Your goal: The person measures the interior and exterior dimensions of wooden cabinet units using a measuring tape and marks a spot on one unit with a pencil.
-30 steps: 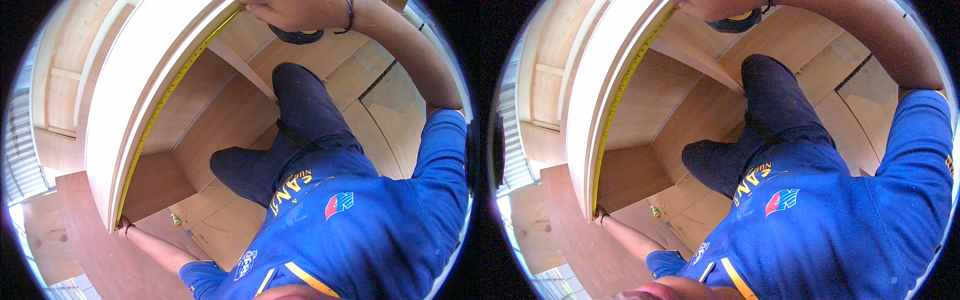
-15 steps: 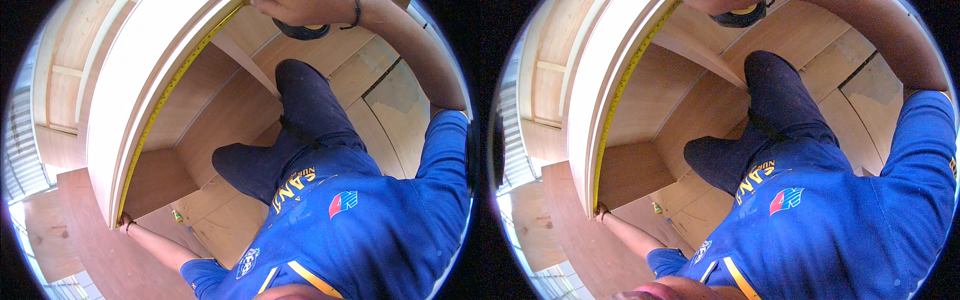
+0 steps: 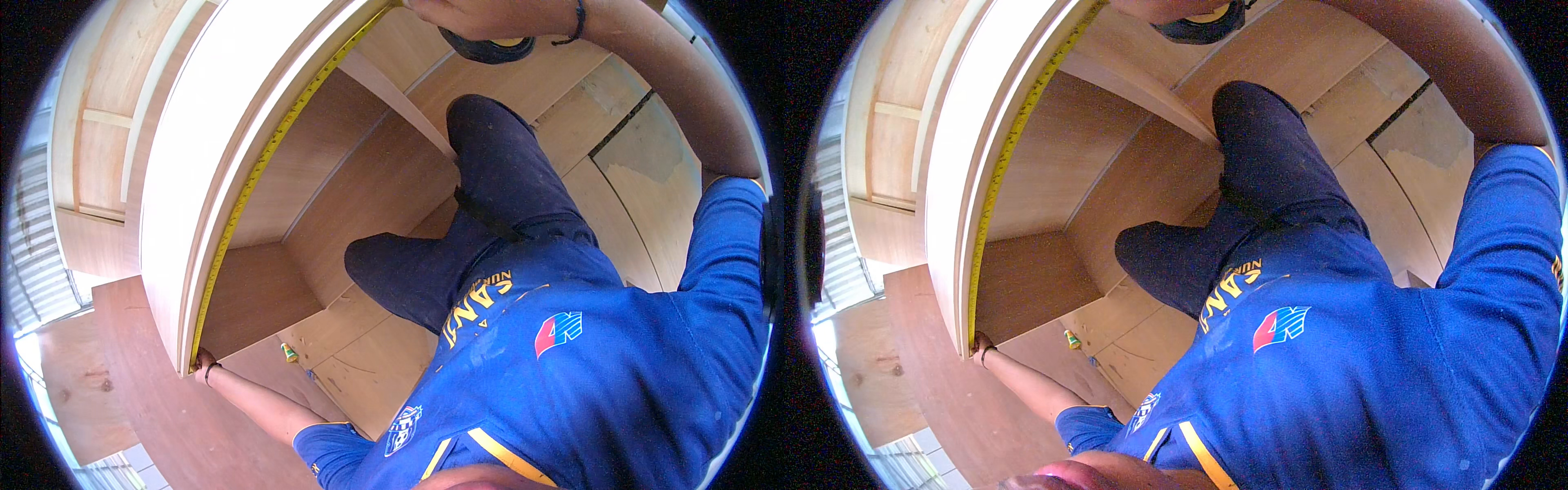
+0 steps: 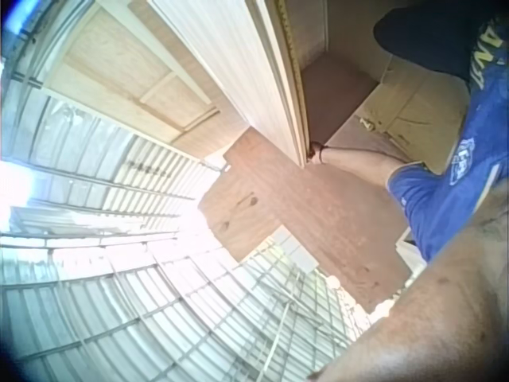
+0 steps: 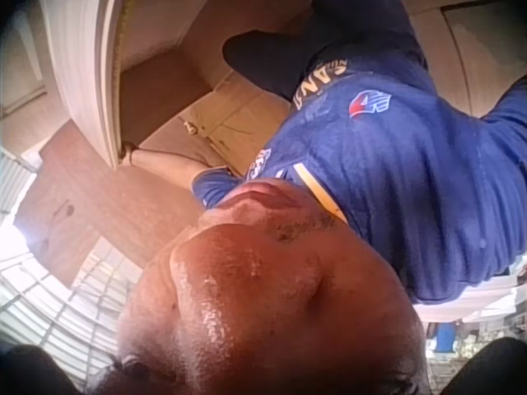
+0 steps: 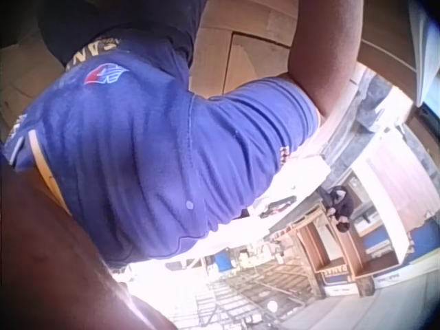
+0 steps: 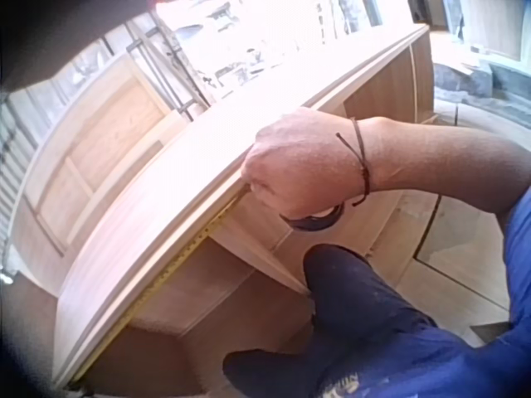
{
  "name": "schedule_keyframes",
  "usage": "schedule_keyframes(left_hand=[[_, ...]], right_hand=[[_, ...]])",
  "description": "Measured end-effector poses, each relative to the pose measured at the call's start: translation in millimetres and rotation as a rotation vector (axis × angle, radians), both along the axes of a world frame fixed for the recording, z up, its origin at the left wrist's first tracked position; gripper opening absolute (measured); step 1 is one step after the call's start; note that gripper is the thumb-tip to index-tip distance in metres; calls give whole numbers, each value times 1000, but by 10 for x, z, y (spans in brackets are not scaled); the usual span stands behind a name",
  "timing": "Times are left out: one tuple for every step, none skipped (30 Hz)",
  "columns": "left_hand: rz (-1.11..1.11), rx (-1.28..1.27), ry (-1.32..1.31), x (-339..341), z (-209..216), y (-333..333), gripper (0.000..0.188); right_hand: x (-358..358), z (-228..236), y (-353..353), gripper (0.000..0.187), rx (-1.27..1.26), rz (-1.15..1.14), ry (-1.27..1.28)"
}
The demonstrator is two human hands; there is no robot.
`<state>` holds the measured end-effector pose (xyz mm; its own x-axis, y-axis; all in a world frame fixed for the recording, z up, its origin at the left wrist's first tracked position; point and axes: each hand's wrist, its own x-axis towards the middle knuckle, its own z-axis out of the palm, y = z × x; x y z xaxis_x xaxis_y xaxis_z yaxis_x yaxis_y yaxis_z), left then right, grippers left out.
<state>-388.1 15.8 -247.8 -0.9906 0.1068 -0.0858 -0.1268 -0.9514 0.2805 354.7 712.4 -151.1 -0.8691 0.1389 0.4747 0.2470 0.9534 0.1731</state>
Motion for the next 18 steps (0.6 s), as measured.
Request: schedule_keyframes(left_hand=[[-3, 8, 19, 19, 96, -27, 29], [33, -27, -31, -4, -78, 5, 26], [73, -68, -82, 123, -167, 130, 23], [104, -103, -141, 151, -393, 232, 20], [96, -87, -131, 166, -331, 245, 16], [87, -70, -122, 178, -287, 253, 13], [81, -54, -113, 191, -247, 239, 13], [75, -38, -106, 201, -222, 218, 15], [69, -22, -100, 211, -206, 192, 18], [66, -6, -93, 230, -185, 146, 23], [33, 15, -69, 159, -102, 213, 22], [22, 19, -29, 149, 127, 108, 21], [20, 16, 26, 255, 538, -22, 21], [34, 2, -14, 362, 307, 107, 18], [32, -3, -73, 464, -68, 389, 17], [28, -12, -129, 650, -355, 724, 17], [80, -53, -119, 735, -222, 676, 18], [129, -95, -112, 780, -105, 627, 18]], right_hand=[[33, -2, 3, 24, -10, 0, 11], [-3, 10, -49, 24, -7, -7, -4], [-74, 13, -78, 24, -9, -10, -21], [-142, 5, -112, 24, 3, -11, -41], [-116, 6, -100, 24, 1, -7, -30], [-99, 5, -90, 24, -1, -2, -20], [-96, -7, -72, 24, 4, -3, -16], [-104, -25, -50, 24, 9, -4, -13], [-115, -37, -38, 24, 15, -4, -12], [-130, -42, -37, 24, 9, -6, -14], [-17, 16, -36, 24, 11, -28, -5], [52, 0, 1, 24, -5, -28, 17], [137, -19, 57, 24, -19, -15, 60], [33, -30, 21, 24, -3, -23, 31], [-71, -31, -33, 24, 24, -45, -17], [-156, -30, -85, 24, 38, -53, -60], [-147, -9, -107, 24, 29, -29, -44], [-137, 3, -119, 24, 21, -9, -29]])
